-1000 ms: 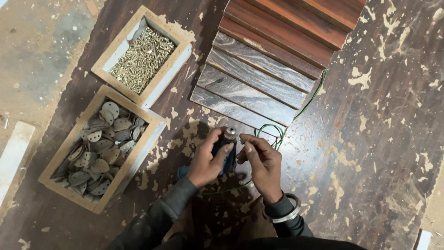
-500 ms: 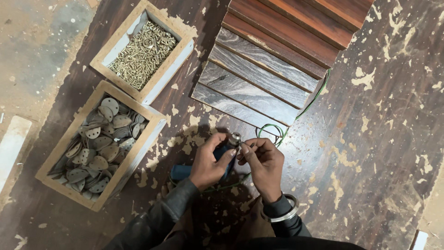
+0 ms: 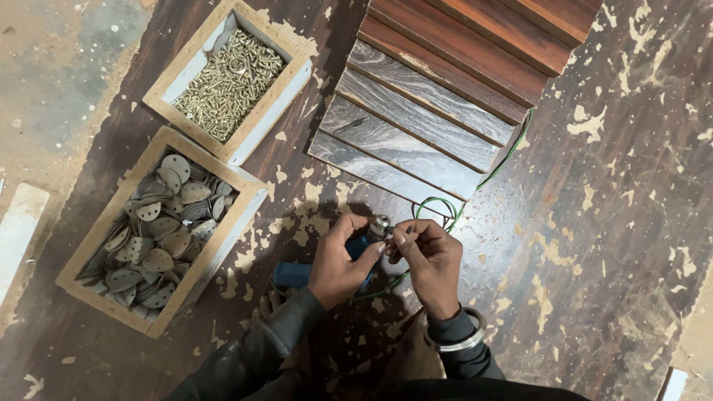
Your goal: The person handles a blue corded electric drill at a workbench, repeatedly loosening the chuck to fit and change drill bits and picking small metal fittings from trays. They briefly walk across the workshop and return to continue fitting the bit and handling the metal parts.
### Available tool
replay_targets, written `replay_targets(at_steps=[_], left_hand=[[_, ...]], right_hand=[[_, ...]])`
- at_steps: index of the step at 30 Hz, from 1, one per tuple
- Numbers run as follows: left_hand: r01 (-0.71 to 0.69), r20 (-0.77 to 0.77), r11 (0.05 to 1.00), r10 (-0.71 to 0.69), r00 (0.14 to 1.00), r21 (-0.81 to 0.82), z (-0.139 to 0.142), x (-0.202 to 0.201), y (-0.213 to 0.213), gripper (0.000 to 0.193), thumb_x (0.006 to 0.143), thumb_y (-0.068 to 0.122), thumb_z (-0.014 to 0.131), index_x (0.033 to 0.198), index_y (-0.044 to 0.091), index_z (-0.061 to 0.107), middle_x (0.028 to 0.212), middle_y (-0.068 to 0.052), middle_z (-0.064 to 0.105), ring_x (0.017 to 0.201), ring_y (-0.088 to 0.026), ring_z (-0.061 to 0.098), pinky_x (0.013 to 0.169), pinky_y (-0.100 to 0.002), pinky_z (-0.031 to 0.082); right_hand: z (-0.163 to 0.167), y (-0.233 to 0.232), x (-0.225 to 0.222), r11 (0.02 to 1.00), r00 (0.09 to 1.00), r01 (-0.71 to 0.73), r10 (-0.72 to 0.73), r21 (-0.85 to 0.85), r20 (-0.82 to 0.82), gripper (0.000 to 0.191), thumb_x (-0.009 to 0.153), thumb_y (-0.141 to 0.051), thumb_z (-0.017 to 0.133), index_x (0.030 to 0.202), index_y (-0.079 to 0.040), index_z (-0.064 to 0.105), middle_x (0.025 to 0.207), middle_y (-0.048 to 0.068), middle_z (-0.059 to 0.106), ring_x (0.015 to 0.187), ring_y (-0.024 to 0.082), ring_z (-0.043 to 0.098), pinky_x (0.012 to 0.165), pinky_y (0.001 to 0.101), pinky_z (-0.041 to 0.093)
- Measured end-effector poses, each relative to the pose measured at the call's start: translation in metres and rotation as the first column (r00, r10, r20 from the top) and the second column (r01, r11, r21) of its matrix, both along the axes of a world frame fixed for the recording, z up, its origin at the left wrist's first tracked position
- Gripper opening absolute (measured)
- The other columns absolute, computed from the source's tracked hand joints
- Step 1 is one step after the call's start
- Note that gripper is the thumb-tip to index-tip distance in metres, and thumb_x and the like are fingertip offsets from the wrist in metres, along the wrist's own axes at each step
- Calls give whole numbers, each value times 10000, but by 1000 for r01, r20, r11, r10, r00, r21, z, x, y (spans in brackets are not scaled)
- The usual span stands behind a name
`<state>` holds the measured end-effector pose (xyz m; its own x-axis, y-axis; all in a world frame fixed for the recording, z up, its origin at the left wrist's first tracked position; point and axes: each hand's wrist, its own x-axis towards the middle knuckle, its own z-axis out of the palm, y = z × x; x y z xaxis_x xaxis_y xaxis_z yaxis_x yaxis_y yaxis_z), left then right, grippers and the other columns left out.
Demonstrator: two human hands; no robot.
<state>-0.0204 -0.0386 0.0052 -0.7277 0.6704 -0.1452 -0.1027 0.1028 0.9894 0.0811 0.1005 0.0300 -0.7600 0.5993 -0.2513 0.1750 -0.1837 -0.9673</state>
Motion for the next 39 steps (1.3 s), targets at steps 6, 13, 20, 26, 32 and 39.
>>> replay_targets(at_steps=[6,13,20,26,32,39], left_hand=[[-26,2,996,26,1000,-90,7,3,-1,379,878,172,756,1143,-16,561,982,-148,708,919,-177,683,801,-349,557],[37,-66,993,-45,997,-109,7,2,-7,405,905,179,693,1220,-1,512,1052,-177,694,985,-240,684,845,-374,534],[51,-75,997,-55,996,-61,2,7,-14,409,935,161,663,1266,5,481,1187,-208,641,1120,-282,635,961,-398,496],[16,-186,996,-31,982,-83,1,6,-17,411,947,171,659,1275,13,467,1117,-205,630,1032,-324,630,909,-422,492],[31,-203,989,-61,977,-148,5,7,-20,459,941,205,682,1308,20,477,1159,-199,617,1057,-344,612,883,-432,486],[63,-225,992,-87,970,-113,17,5,-23,513,974,219,652,1412,26,467,1281,-185,598,1200,-353,569,1034,-444,442]], right_hand=[[-11,10,3,987,998,-14,6,-161,-55,115,980,-42,697,994,72,680,819,114,722,693,164,691,630,293,574],[-28,15,8,936,989,-82,33,-341,-148,99,957,-35,704,974,59,675,823,150,731,700,198,717,622,337,610],[-46,16,11,891,974,-156,66,-427,-216,143,947,-54,728,1001,44,639,803,175,737,688,231,738,600,344,610],[-47,7,8,942,972,-116,42,-315,-232,119,953,-39,713,991,38,631,803,167,734,683,222,741,562,345,616],[-31,-4,5,1000,988,-30,28,-7,-154,71,968,5,713,961,41,652,850,117,737,735,138,698,645,289,593],[-18,-8,4,976,998,-34,44,215,-41,212,1068,-148,576,1021,34,674,940,67,702,869,102,627,795,257,522]])
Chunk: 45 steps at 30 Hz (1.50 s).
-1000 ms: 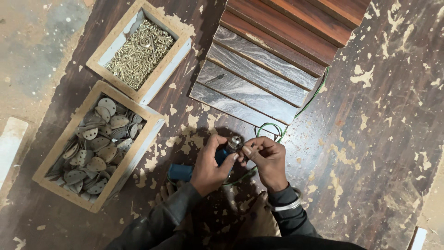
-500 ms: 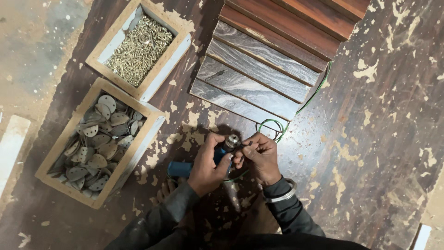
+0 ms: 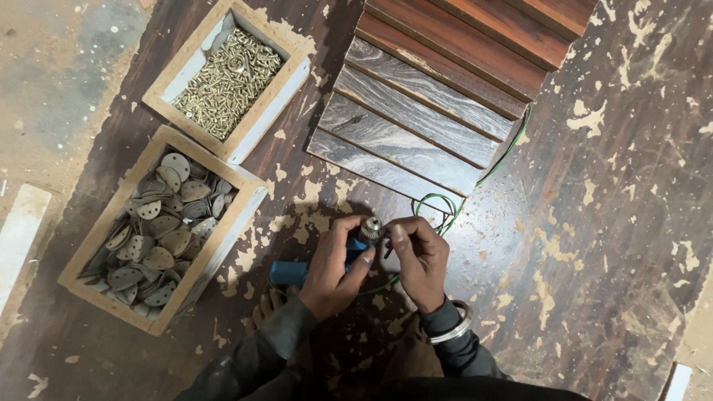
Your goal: The person handles a blue corded electric drill at a workbench, repeatedly loosening the chuck to fit and change drill bits and picking small metal fittings from trays. They briefly walk across the workshop and return to continue fitting the bit and handling the metal parts.
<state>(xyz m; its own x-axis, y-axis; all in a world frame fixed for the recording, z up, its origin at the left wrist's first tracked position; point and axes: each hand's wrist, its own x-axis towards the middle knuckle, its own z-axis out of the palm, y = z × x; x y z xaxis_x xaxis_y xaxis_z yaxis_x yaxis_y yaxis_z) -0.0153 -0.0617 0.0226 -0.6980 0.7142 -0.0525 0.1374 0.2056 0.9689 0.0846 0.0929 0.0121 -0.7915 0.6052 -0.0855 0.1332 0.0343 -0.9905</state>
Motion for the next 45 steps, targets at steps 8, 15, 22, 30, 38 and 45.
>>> replay_targets(at_steps=[8,15,22,30,38,45], left_hand=[[76,-109,997,-74,991,14,15,-7,9,670,936,352,723,1453,28,445,1320,-172,607,1203,-319,620,1036,-454,465],[213,-150,977,-211,966,-3,11,-16,8,434,990,286,695,1385,163,568,1235,-84,642,1146,-284,666,961,-431,538],[324,-197,941,-338,920,-102,30,-27,4,403,945,291,743,1288,148,588,1215,-93,617,1111,-321,654,898,-452,545],[333,-867,905,-376,328,-266,58,-65,26,562,732,187,721,1283,127,631,1418,-27,600,1316,-204,576,1111,-399,466],[344,-818,742,-521,-245,-576,69,-110,46,117,923,179,685,931,63,679,864,-63,712,840,-181,677,939,-333,521],[276,-765,721,-636,-101,-636,15,-118,10,184,852,146,674,1007,54,635,888,-119,708,751,-201,703,726,-329,557]], right_hand=[[-7,-9,-11,921,988,-78,20,-383,-155,585,1122,-472,344,1255,38,597,1167,115,663,1087,212,616,985,370,487],[-40,-20,11,722,966,-205,256,-661,-21,489,961,-325,514,1363,-47,498,1222,85,634,1157,205,605,1014,375,486],[-48,-34,10,826,814,-563,551,15,184,378,903,-72,818,1182,-49,564,1141,94,598,1020,194,620,885,331,569],[-26,-15,-2,846,846,-532,529,-36,-60,586,850,-49,799,1371,12,539,1280,150,666,1192,242,655,1050,377,529],[3,36,-13,808,817,-572,546,140,185,526,689,-282,859,1098,11,705,902,101,794,712,216,783,728,327,669],[30,47,-26,721,742,-634,465,280,483,716,586,-337,919,1173,17,712,855,172,781,689,264,773,691,355,616]])
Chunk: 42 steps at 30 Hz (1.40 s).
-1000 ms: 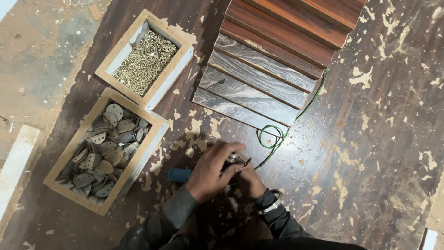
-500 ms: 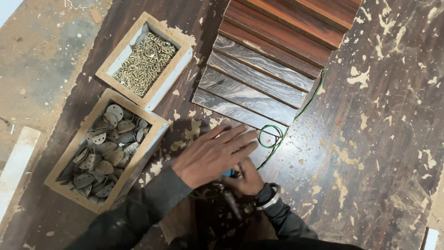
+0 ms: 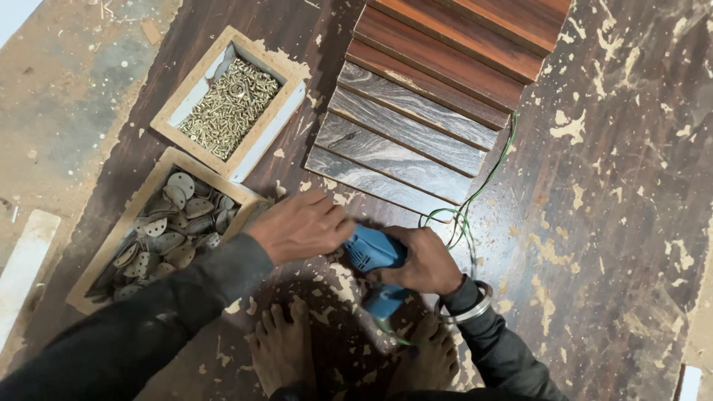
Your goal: The person handles a blue corded electric drill at a workbench, repeatedly loosening the chuck to fit and change drill bits and picking small metal fittings from trays. They briefly walk across the workshop and return to continue fitting the bit and handling the metal parts.
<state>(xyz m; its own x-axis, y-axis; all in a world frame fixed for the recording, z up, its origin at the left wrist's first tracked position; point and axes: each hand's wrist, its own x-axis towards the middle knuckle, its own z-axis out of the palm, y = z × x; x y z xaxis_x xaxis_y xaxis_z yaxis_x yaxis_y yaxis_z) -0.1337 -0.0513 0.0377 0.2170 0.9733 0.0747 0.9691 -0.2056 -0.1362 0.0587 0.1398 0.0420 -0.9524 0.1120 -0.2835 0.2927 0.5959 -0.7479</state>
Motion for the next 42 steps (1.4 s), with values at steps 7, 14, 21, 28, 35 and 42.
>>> replay_targets(at_steps=[7,14,21,28,35,42], left_hand=[[-352,268,928,373,888,-123,-65,40,-32,98,945,163,585,980,73,598,853,-135,711,762,-259,746,750,-398,604],[-458,408,842,539,737,-284,-82,56,-35,301,1050,327,537,1087,38,612,728,-159,684,643,-319,724,588,-462,584],[-517,477,688,726,496,-510,-75,62,-27,267,955,88,553,1149,150,726,739,-179,682,617,-330,698,561,-474,558],[-481,564,703,709,423,-523,-81,59,-38,226,979,110,561,1147,94,710,691,-151,680,582,-285,663,585,-454,534],[-567,614,622,752,240,-540,-78,72,-43,216,990,253,567,1021,55,648,708,-204,664,660,-397,637,668,-529,493],[-628,562,520,812,155,-578,-62,73,-35,290,1007,302,610,905,33,651,732,-223,679,730,-420,663,716,-546,503]], right_hand=[[2,0,-12,980,996,15,-32,197,88,704,485,-373,974,1079,-63,755,922,164,774,811,332,745,774,411,581],[-24,16,-3,999,997,20,-18,37,-70,797,532,-307,963,1207,-33,638,1090,152,711,970,309,718,885,408,572],[-41,17,12,964,984,159,-173,-211,-48,946,642,-284,927,1426,-45,453,1232,158,635,1142,283,661,982,407,543],[-44,11,23,976,972,111,-68,189,-224,989,672,-490,913,1450,-42,500,1277,207,604,1158,412,587,975,504,486],[-44,-7,41,881,957,285,-237,377,-168,990,545,-666,912,1238,-25,614,1004,180,668,927,368,663,778,478,564],[-43,2,39,913,969,230,-245,337,2,917,526,-543,958,1188,3,634,949,180,690,849,359,695,753,456,573]])
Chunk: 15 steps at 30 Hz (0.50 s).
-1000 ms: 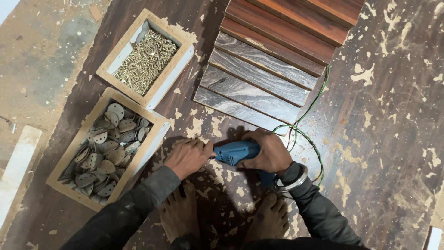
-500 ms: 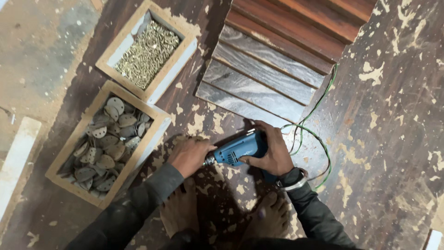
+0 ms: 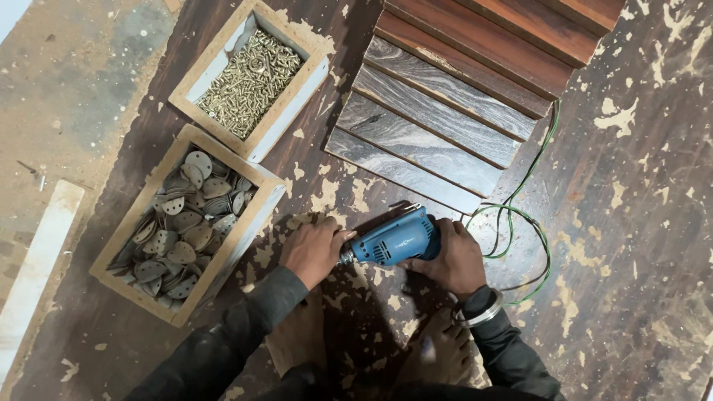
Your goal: The person handles a blue corded electric drill at a workbench, repeatedly loosening the chuck to fit and change drill bits and picking small metal fittings from trays. They briefly walk across the workshop and return to continue fitting the bit and handling the metal parts.
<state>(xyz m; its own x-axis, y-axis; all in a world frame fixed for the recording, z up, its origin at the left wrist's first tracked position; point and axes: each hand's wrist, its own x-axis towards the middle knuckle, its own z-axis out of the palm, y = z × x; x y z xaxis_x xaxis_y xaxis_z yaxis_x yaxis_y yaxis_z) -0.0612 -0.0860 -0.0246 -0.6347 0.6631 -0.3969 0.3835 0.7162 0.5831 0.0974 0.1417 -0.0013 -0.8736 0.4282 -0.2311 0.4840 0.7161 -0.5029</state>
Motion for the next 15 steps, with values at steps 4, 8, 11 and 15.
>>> replay_targets(at_steps=[4,8,11,15], left_hand=[[-17,-123,998,24,992,53,5,-3,4,255,944,275,662,876,30,680,854,-183,684,798,-372,664,738,-525,512],[-20,-195,991,46,980,131,0,-4,11,231,901,288,726,847,64,727,900,-139,654,882,-318,637,813,-486,505],[3,-235,993,25,972,118,-10,-5,15,196,889,298,754,888,102,751,916,-118,654,937,-303,630,941,-543,462],[-73,-162,994,86,983,82,-19,-2,20,349,889,350,690,1139,106,680,1128,-101,664,1062,-272,629,1053,-596,398]], right_hand=[[-4,15,0,854,1000,-24,30,-519,3,674,665,-284,944,1177,25,635,968,139,791,852,256,773,771,398,607],[-5,21,7,355,980,188,-124,-916,153,593,790,-68,780,1309,65,525,940,209,763,682,232,725,612,386,611],[-5,21,15,164,953,290,-134,-943,270,566,847,-19,707,1364,61,491,945,228,753,642,217,706,580,366,597],[0,17,25,-74,937,288,-184,-955,297,596,840,-9,636,1396,4,422,964,216,773,612,193,685,536,348,578]])
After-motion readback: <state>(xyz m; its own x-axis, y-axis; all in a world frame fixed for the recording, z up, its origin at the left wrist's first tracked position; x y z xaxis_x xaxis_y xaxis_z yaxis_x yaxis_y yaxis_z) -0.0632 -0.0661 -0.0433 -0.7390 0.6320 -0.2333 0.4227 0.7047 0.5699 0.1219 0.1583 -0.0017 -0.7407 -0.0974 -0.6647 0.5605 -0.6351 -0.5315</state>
